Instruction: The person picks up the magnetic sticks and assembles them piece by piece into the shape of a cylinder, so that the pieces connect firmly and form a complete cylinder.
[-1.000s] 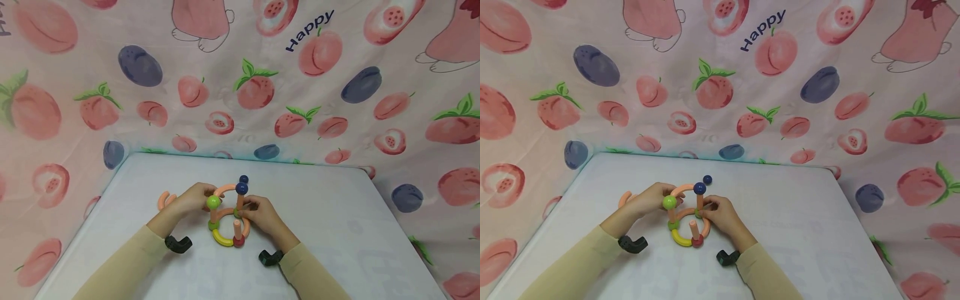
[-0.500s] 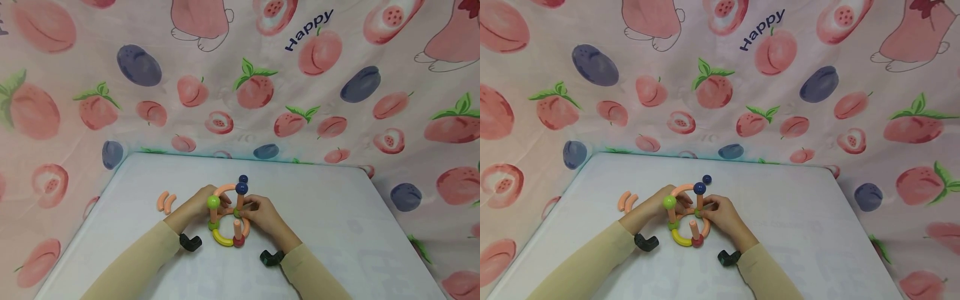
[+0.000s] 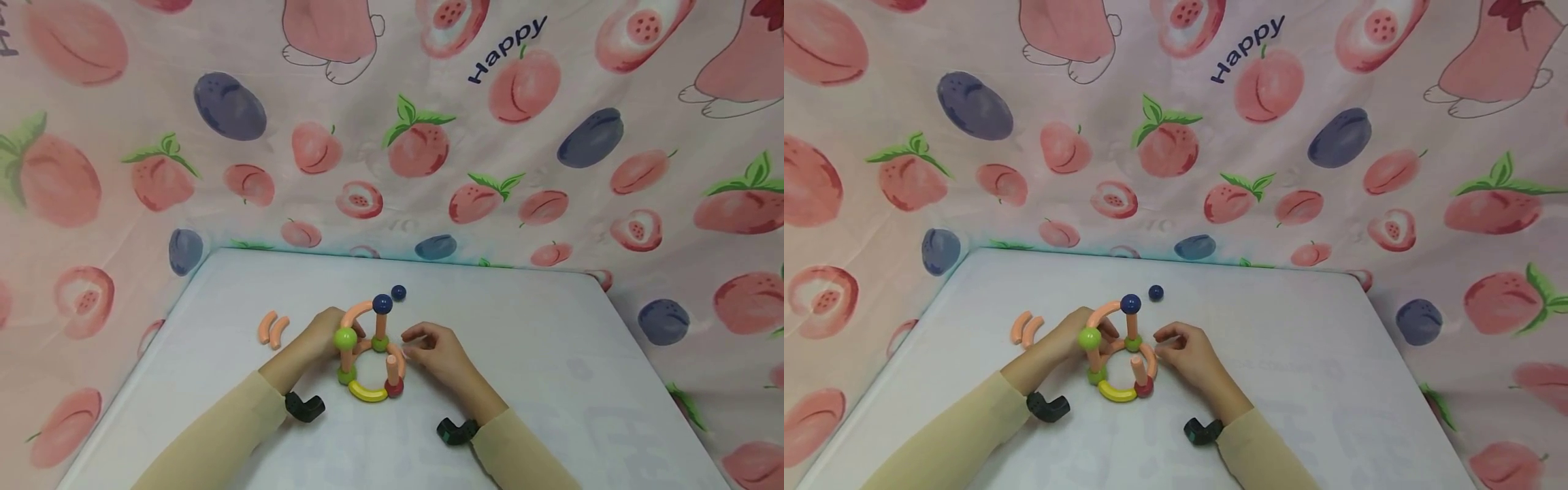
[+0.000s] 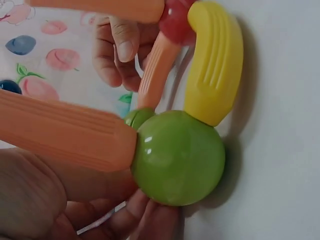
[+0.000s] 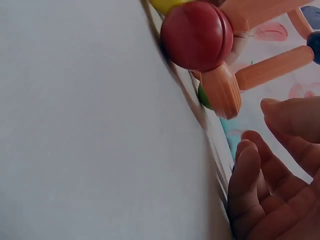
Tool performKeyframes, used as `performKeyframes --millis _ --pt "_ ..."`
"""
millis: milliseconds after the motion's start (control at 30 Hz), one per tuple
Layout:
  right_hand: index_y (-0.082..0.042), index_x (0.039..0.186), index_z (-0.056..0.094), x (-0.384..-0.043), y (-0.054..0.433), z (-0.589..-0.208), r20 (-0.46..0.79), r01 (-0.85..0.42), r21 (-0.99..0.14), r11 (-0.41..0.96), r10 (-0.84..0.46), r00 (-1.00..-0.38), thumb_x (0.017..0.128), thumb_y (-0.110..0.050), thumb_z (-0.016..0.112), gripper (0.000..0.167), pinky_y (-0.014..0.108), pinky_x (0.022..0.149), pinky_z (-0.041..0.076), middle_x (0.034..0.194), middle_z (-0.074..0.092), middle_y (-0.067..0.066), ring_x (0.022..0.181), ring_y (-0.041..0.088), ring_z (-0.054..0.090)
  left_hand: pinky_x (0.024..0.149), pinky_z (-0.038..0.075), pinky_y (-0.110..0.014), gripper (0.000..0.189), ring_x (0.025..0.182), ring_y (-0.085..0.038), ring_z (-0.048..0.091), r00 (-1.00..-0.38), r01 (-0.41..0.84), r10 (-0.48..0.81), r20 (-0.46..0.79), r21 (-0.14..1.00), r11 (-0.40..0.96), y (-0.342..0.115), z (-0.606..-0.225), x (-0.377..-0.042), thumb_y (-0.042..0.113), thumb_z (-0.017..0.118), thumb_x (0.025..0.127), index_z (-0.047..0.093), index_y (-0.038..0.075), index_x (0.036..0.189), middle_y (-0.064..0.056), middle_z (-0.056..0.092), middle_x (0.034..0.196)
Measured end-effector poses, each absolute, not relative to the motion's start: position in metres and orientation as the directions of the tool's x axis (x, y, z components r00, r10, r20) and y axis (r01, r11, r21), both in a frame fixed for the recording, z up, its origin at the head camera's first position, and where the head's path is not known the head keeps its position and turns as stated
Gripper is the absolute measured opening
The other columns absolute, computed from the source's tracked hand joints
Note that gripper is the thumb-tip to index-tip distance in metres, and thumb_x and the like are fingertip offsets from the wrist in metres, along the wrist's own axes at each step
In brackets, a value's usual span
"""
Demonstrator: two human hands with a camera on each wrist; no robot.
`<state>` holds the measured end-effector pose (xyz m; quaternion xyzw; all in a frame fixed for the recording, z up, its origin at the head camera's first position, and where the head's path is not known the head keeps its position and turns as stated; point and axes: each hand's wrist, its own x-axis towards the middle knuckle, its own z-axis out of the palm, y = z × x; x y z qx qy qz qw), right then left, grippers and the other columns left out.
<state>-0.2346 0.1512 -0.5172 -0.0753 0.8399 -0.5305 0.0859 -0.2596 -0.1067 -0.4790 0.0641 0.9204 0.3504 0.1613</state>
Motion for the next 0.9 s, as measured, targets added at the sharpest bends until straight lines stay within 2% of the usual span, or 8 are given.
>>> performKeyframes --millis 133,233,367,533,633,733,900 --pt "-0.016 0.113 0.078 -0.227 0.155 -0.512 -0.077 -0.054 -0.884 0.464 -0.259 -0.963 0.092 0.000 0.069 0.028 0.024 0.071 0.050 0.115 0.075 0.004 0.088 0.020 0.058 0.062 0.051 -0.026 0.018 0.069 -0.014 0.067 -0.949 0.009 0.220 -0.228 0.674 0.739 -0.111 -0.479 -0.251 0.025 0.086 0.090 0.080 0.015 0.103 0.002 0.078 0.084" --pt "-0.020 0.114 0.078 -0.222 0.158 -0.509 -0.103 -0.057 -0.873 0.484 -0.298 -0.949 0.090 0.002 0.065 0.035 0.025 0.073 0.049 0.115 0.073 0.004 0.093 0.021 0.057 0.059 0.051 -0.025 0.016 0.059 -0.015 0.068 -0.953 -0.042 0.185 -0.239 0.710 0.703 -0.112 -0.480 -0.244 0.025 0.087 0.091 0.079 0.015 0.102 0.000 0.074 0.074" --pt "-0.021 0.119 0.076 -0.216 0.162 -0.508 -0.123 -0.062 -0.877 0.477 -0.348 -0.930 0.089 -0.002 0.074 0.036 0.025 0.069 0.048 0.109 0.072 0.007 0.087 0.021 0.059 0.059 0.051 -0.025 0.015 0.059 -0.016 0.068 -0.950 -0.119 0.132 -0.283 0.721 0.683 -0.111 -0.479 -0.237 0.028 0.088 0.090 0.080 0.016 0.094 -0.002 0.071 0.070" --pt "-0.017 0.120 0.075 -0.211 0.162 -0.509 -0.093 -0.091 -0.885 0.457 -0.364 -0.927 0.087 -0.012 0.088 0.036 0.023 0.065 0.048 0.104 0.070 0.013 0.082 0.019 0.060 0.058 0.046 -0.025 0.021 0.060 -0.018 0.065 -0.939 -0.194 0.083 -0.333 0.715 0.671 -0.109 -0.476 -0.231 0.026 0.087 0.089 0.079 0.012 0.075 -0.003 0.067 0.062" --pt "-0.017 0.116 0.075 -0.210 0.160 -0.510 -0.078 -0.091 -0.885 0.456 -0.340 -0.937 0.086 -0.015 0.091 0.034 0.023 0.065 0.047 0.105 0.068 0.011 0.084 0.019 0.059 0.057 0.045 -0.025 0.018 0.059 -0.017 0.063 -0.935 -0.223 0.067 -0.349 0.724 0.653 -0.108 -0.476 -0.229 0.018 0.089 0.081 0.076 0.011 0.071 -0.004 0.066 0.059" --pt "-0.019 0.111 0.075 -0.208 0.157 -0.511 -0.062 -0.096 -0.875 0.475 -0.306 -0.950 0.087 -0.014 0.090 0.029 0.023 0.068 0.048 0.107 0.067 0.005 0.086 0.019 0.059 0.058 0.048 -0.026 0.014 0.058 -0.017 0.064 -0.929 -0.236 0.080 -0.360 0.746 0.623 -0.107 -0.477 -0.227 0.016 0.089 0.079 0.076 0.011 0.075 -0.006 0.070 0.061" --pt "-0.022 0.107 0.075 -0.209 0.157 -0.512 -0.039 -0.101 -0.864 0.494 -0.266 -0.963 0.090 -0.010 0.087 0.024 0.023 0.072 0.050 0.105 0.068 -0.002 0.089 0.020 0.059 0.059 0.056 -0.027 0.018 0.060 -0.016 0.069 -0.922 -0.245 0.108 -0.371 0.777 0.580 -0.105 -0.478 -0.223 0.020 0.084 0.091 0.072 0.008 0.085 -0.007 0.074 0.066"
